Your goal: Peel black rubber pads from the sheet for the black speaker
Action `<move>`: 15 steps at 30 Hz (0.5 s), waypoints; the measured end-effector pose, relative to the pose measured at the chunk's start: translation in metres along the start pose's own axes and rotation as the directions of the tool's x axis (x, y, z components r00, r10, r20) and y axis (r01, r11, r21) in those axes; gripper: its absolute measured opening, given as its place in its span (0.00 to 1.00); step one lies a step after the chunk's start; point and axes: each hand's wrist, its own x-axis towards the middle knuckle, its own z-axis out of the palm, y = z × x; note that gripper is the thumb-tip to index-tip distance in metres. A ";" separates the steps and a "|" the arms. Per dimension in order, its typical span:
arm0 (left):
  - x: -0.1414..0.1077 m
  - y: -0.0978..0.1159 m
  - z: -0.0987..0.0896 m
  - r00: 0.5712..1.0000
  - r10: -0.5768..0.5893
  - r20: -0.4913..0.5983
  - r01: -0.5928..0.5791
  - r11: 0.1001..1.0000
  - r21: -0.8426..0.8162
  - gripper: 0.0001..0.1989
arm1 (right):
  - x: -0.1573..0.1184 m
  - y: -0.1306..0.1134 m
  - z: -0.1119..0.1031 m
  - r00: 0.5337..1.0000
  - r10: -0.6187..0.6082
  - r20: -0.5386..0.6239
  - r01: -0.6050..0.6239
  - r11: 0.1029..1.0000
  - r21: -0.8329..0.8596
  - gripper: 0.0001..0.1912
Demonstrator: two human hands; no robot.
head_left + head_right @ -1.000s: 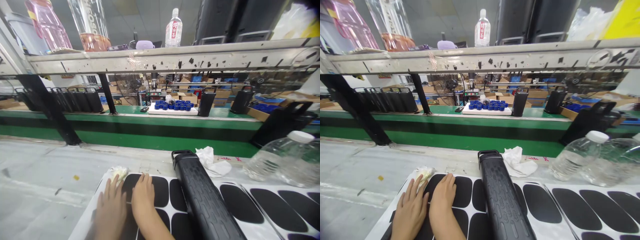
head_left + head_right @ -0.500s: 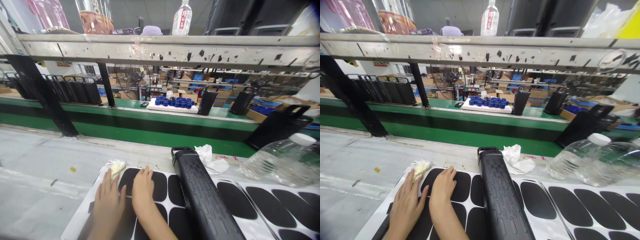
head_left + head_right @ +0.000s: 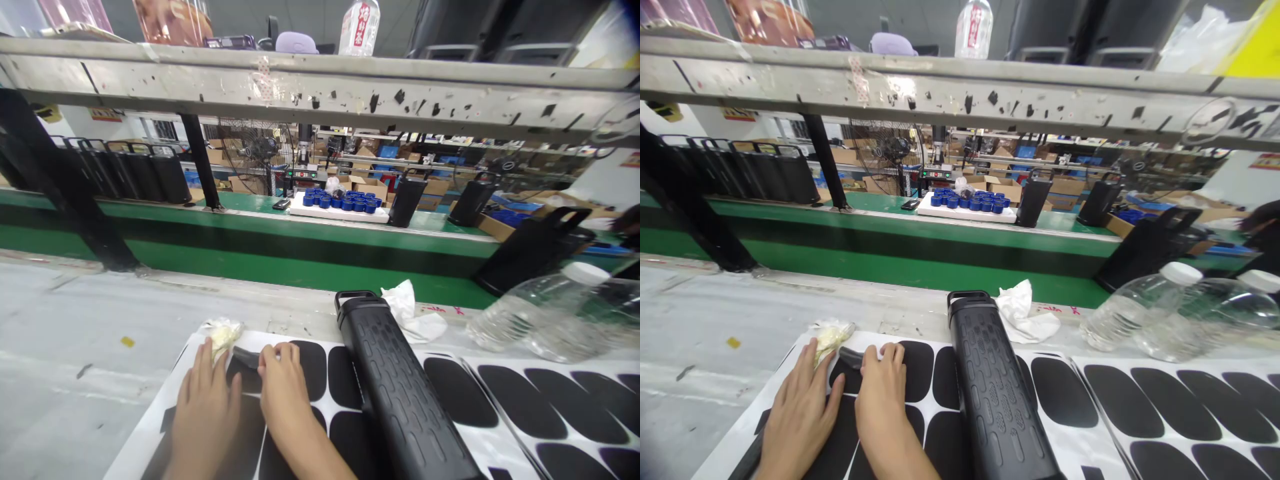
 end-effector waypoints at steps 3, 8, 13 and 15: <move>0.001 -0.001 -0.005 0.999 0.047 -0.004 -0.048 0.999 -0.015 0.19 | -0.009 0.014 0.005 0.996 -0.092 0.010 0.091 0.994 0.066 0.15; 0.001 -0.006 -0.005 0.999 0.042 0.031 -0.041 0.998 -0.037 0.20 | -0.021 0.031 0.014 0.976 -0.207 -0.072 0.219 0.935 0.280 0.16; 0.003 -0.006 -0.005 0.999 0.015 0.042 -0.014 0.999 -0.038 0.18 | -0.025 0.033 0.009 0.987 -0.110 -0.118 0.155 0.850 0.503 0.10; 0.005 -0.005 -0.006 0.999 0.012 0.041 -0.010 0.999 -0.035 0.19 | -0.025 0.035 0.011 0.991 -0.032 -0.132 0.104 0.801 0.589 0.07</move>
